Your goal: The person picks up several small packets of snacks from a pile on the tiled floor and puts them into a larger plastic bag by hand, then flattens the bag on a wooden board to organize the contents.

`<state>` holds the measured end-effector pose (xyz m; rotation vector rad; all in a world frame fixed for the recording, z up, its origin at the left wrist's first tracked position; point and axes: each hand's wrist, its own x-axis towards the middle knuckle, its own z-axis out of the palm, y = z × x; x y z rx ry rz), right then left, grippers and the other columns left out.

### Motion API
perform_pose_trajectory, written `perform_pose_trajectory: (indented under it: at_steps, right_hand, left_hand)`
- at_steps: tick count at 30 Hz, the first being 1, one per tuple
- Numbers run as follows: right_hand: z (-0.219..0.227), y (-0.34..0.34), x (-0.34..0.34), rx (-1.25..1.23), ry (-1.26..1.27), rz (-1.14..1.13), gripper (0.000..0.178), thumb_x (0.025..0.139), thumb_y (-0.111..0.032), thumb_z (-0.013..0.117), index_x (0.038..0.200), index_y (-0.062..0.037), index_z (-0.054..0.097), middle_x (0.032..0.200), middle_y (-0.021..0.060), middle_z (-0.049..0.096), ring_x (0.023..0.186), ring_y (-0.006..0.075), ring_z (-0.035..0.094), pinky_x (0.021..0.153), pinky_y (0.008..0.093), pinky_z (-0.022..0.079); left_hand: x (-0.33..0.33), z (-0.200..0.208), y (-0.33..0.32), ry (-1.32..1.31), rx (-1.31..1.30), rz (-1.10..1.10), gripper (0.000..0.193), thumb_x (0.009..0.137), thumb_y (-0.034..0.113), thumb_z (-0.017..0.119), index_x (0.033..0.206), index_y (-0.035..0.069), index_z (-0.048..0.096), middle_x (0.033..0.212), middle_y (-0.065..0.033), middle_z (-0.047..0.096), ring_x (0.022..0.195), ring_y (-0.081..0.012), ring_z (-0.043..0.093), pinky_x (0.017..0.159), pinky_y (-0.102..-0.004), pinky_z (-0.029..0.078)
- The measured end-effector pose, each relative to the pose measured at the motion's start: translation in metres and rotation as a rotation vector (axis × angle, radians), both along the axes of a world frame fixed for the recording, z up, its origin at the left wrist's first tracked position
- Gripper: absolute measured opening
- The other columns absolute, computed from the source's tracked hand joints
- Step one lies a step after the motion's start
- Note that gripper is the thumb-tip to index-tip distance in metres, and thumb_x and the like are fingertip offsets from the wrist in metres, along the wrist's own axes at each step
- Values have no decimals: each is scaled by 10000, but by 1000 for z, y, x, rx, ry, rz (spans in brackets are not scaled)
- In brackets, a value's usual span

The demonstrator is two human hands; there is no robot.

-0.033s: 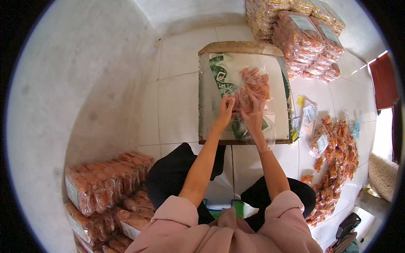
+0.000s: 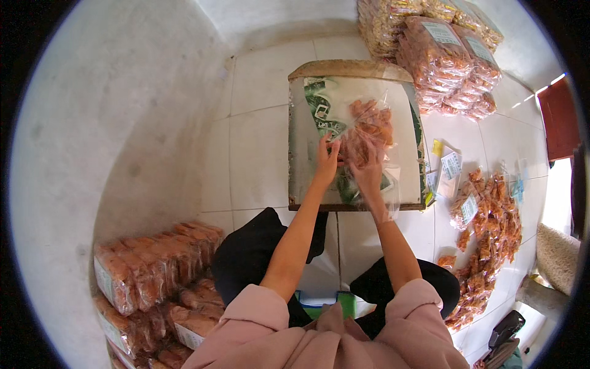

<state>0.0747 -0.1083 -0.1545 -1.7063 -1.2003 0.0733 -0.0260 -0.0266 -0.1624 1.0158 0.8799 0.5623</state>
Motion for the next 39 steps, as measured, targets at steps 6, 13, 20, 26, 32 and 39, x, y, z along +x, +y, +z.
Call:
perform_pose_trajectory:
  at_steps: [6, 13, 20, 26, 32, 39]
  right_hand:
    - [-7, 4, -4, 15, 104, -79, 627, 683, -68, 687, 1227, -22, 379, 1264, 189, 379, 1174, 347, 370, 993, 401, 299]
    - [-4, 27, -5, 5, 95, -34, 697, 681, -109, 709, 1268, -30, 342, 1304, 213, 289, 1207, 371, 301, 995, 412, 280]
    - [-15, 0, -18, -251, 204, -161, 772, 727, -242, 697, 1350, -61, 279, 1306, 213, 236, 1213, 365, 237, 1016, 428, 206]
    - [-20, 25, -16, -113, 237, -204, 682, 750, -251, 657, 1312, -43, 331, 1244, 225, 301, 1153, 369, 304, 978, 431, 261]
    - [-18, 62, -8, -52, 153, -258, 576, 703, -80, 665, 1208, -21, 394, 1056, 195, 437, 977, 352, 464, 830, 406, 420]
    - [-32, 27, -3, 99, 434, 55, 534, 730, -8, 598, 1215, -17, 376, 1125, 202, 438, 1064, 337, 450, 906, 384, 390]
  left_hand:
    - [29, -3, -25, 546, 761, 147, 463, 942, 371, 324, 1321, 105, 341, 1036, -226, 517, 853, -377, 527, 756, -427, 413]
    - [26, -2, -26, 431, 716, 240, 449, 954, 321, 315, 1375, 174, 263, 606, -192, 505, 563, -351, 504, 527, -426, 365]
    - [21, -4, -19, 451, 640, 238, 487, 954, 361, 291, 1385, 149, 215, 541, -178, 480, 476, -304, 474, 477, -386, 355]
    - [16, 4, -12, 524, 584, -49, 540, 950, 369, 282, 1405, 243, 21, 688, -216, 565, 608, -397, 538, 536, -417, 393]
    - [12, -17, -2, 307, 799, 27, 583, 941, 381, 298, 1397, 265, -47, 918, -274, 580, 725, -451, 545, 628, -443, 417]
    - [16, -13, -1, 401, 640, -22, 597, 936, 396, 312, 1401, 263, -38, 792, -261, 578, 648, -405, 547, 603, -434, 411]
